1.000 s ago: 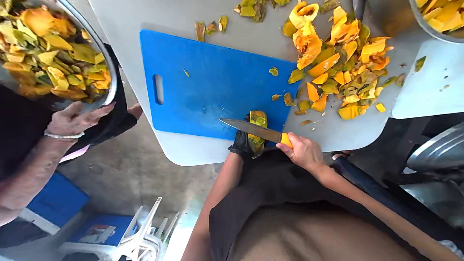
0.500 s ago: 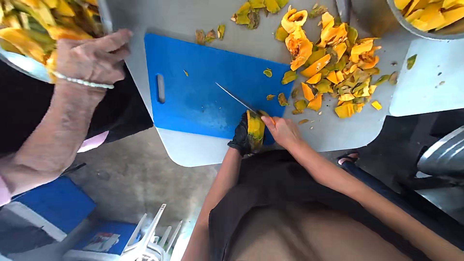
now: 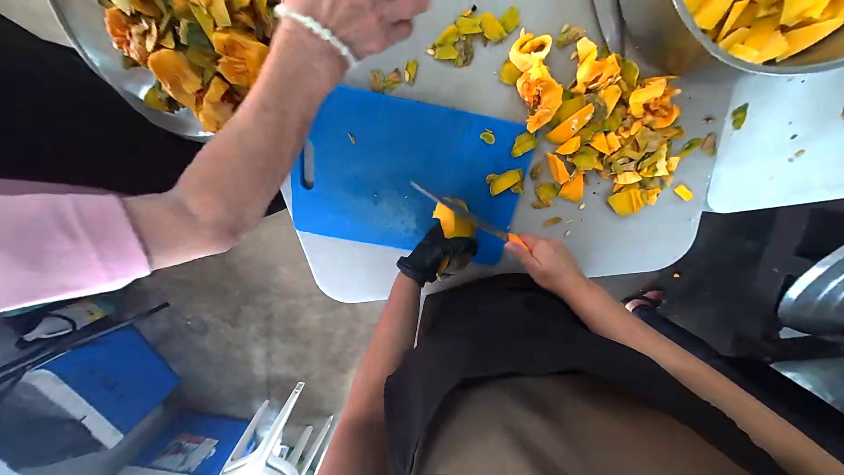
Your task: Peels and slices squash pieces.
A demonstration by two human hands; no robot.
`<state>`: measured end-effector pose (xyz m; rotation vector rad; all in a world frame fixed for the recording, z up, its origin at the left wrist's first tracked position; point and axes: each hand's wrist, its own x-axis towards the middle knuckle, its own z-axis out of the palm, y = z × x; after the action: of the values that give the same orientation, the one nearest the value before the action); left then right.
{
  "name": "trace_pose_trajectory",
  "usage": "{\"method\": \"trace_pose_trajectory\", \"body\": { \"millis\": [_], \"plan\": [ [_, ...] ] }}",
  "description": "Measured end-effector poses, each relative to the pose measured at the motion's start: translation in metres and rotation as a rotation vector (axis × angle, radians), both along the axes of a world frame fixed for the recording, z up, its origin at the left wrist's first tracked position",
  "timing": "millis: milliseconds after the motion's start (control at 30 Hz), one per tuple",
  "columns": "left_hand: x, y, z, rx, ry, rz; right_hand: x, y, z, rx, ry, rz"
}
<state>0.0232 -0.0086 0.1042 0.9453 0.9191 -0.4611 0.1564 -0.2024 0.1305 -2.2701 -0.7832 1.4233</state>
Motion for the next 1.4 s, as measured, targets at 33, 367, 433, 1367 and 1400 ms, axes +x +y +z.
{"method": "trace_pose_trajectory", "body": {
  "millis": [33,367,433,1367,1400],
  "plan": [
    [0.0,-0.001,0.0,-0.018,-0.016,0.005,-0.003,0.001,0.003,-0.013,-0.019,0.042],
    [-0.005,0.0,-0.011,-0.23,-0.001,0.044,-0.009,0.032,0.016,-0.302,-0.034,0.167],
    [-0.008,0.003,-0.016,-0.263,-0.022,0.045,-0.008,0.042,0.014,-0.338,-0.009,0.157],
    [-0.009,-0.014,-0.017,0.223,0.118,-0.335,-0.004,0.06,-0.008,-0.397,0.072,0.121],
    [0.001,-0.013,-0.004,0.232,0.045,-0.32,-0.004,0.067,-0.011,-0.397,0.063,0.099]
  ]
}}
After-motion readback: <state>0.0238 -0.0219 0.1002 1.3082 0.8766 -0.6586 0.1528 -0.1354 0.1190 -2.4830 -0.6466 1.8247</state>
